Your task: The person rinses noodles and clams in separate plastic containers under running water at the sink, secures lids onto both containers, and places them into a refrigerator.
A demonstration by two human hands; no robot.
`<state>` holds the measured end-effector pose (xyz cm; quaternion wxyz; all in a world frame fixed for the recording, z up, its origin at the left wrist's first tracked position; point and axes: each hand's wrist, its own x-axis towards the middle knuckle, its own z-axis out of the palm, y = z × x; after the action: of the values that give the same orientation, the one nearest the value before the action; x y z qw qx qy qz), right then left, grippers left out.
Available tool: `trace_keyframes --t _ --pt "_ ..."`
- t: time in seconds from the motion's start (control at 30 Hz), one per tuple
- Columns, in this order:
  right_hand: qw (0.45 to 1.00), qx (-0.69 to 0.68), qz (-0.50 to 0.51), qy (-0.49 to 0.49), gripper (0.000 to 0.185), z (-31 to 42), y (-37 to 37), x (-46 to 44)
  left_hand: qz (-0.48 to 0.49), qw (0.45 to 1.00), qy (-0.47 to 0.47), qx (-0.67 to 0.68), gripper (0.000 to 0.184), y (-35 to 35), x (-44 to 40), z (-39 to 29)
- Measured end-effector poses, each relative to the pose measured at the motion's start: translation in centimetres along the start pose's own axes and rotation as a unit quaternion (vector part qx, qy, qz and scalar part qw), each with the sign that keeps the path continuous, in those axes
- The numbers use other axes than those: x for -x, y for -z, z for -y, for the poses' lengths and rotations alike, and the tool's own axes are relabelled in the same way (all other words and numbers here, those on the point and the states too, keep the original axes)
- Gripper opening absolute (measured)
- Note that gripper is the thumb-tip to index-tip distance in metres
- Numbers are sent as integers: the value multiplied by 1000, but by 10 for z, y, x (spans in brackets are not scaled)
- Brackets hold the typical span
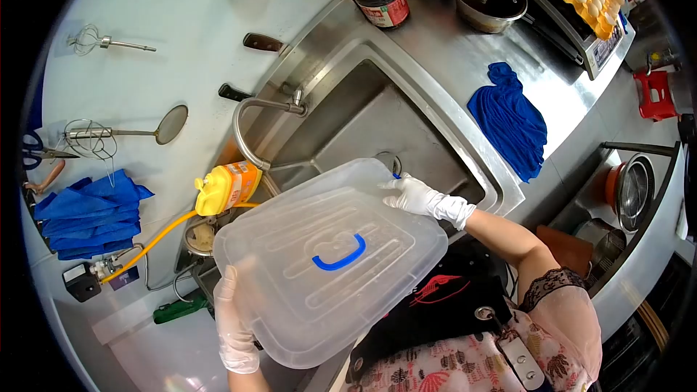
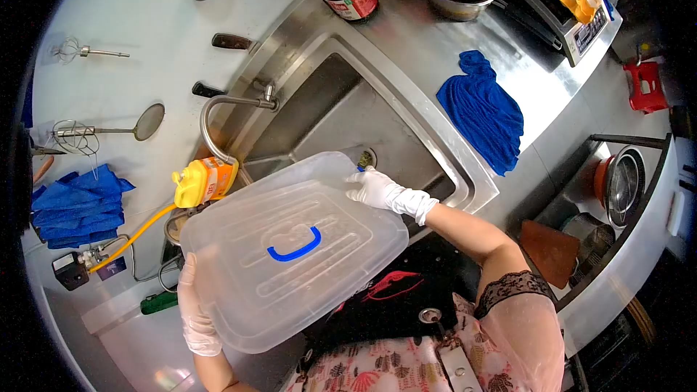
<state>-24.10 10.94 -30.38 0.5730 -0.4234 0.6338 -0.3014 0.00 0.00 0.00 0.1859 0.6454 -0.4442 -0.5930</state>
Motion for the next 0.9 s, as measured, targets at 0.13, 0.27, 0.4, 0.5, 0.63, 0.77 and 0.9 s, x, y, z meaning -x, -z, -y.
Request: trace_keyframes --t 0.13,0.27,0.4,0.5,0.63,0.77,0.9 --pt "999 15 -36 18 46 -2 3 8 3 1000 9 11 51 -8 0 2" --pt "999 13 -33 26 46 3 2 7 0 1000 24 12 50 -1 -1 -1" --pt "1000 6 -29 8 44 11 1 8 -7 999 32 8 50 -3 -1 -7" --pt "1000 -17 -8 12 43 11 -1 7 -5 999 36 -4 49 -3 -2 -10" --pt "999 -25 0 40 42 -3 -9 0 -13 999 49 2 47 -2 -5 -12" --pt "998 -46 17 30 42 -1 -8 2 -7 998 69 -6 46 -3 -8 -17" --pt "999 -43 28 -16 42 13 0 8 -5 998 69 5 46 -11 -11 -21"
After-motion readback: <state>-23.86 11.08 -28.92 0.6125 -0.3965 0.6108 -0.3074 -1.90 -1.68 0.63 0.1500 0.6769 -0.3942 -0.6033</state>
